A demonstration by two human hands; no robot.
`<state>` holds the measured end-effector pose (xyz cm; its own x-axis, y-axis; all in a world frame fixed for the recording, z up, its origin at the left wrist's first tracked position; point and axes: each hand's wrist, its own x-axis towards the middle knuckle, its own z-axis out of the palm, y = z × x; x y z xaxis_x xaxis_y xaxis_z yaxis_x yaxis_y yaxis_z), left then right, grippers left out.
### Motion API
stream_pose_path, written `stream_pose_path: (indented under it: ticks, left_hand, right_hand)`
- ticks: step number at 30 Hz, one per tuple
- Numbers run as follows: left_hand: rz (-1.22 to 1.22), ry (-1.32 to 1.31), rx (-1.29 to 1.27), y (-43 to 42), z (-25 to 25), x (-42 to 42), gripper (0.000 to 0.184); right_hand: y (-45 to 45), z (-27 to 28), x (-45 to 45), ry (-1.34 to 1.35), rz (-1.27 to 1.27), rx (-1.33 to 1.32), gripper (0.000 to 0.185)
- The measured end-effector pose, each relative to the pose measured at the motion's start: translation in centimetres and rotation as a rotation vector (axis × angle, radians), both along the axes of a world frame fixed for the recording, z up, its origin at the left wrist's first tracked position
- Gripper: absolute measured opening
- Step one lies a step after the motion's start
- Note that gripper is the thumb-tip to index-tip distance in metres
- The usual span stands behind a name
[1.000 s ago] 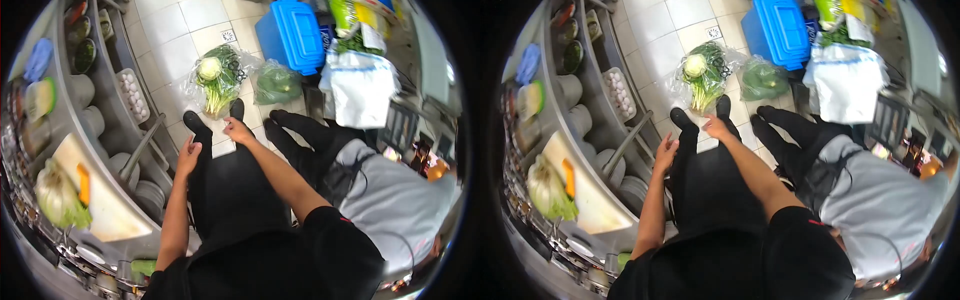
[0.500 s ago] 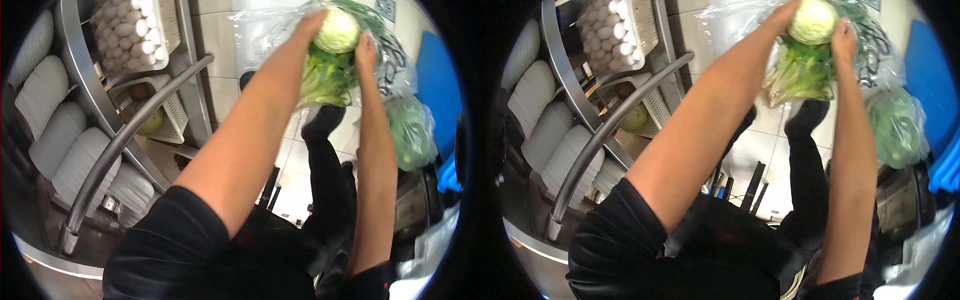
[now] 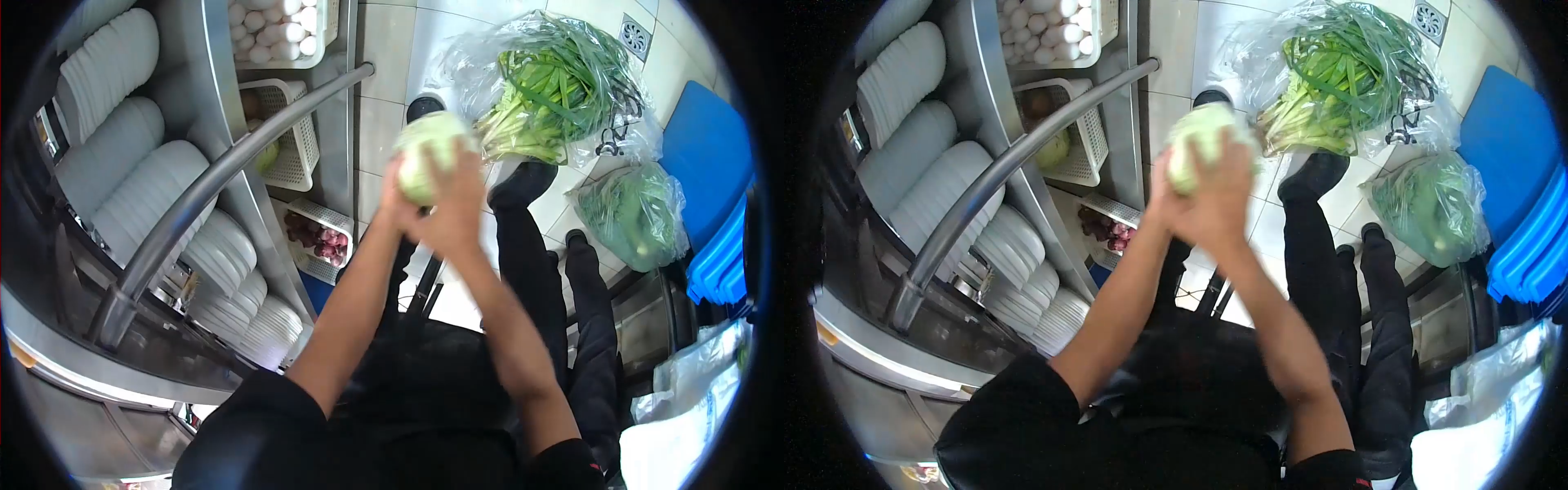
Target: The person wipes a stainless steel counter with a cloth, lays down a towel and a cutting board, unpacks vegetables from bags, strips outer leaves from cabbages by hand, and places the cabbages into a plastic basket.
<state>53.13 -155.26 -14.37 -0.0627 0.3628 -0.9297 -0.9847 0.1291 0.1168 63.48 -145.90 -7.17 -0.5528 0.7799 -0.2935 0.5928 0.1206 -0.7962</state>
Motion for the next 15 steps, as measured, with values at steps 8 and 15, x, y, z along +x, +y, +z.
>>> stream_pose_path:
  ticks: [8,15]
  left_hand:
    - [0.262,0.333,0.178,-5.6,10.7,-8.8,0.059]
    - [0.085,0.58,-0.106,-9.0,3.6,-17.5,0.058]
  right_hand:
    - [-7.6,5.6,-17.2,-0.085,0.643,0.188,0.074]
    - [-12.5,-3.0,-17.5,0.551,0.456,-0.087,0.06]
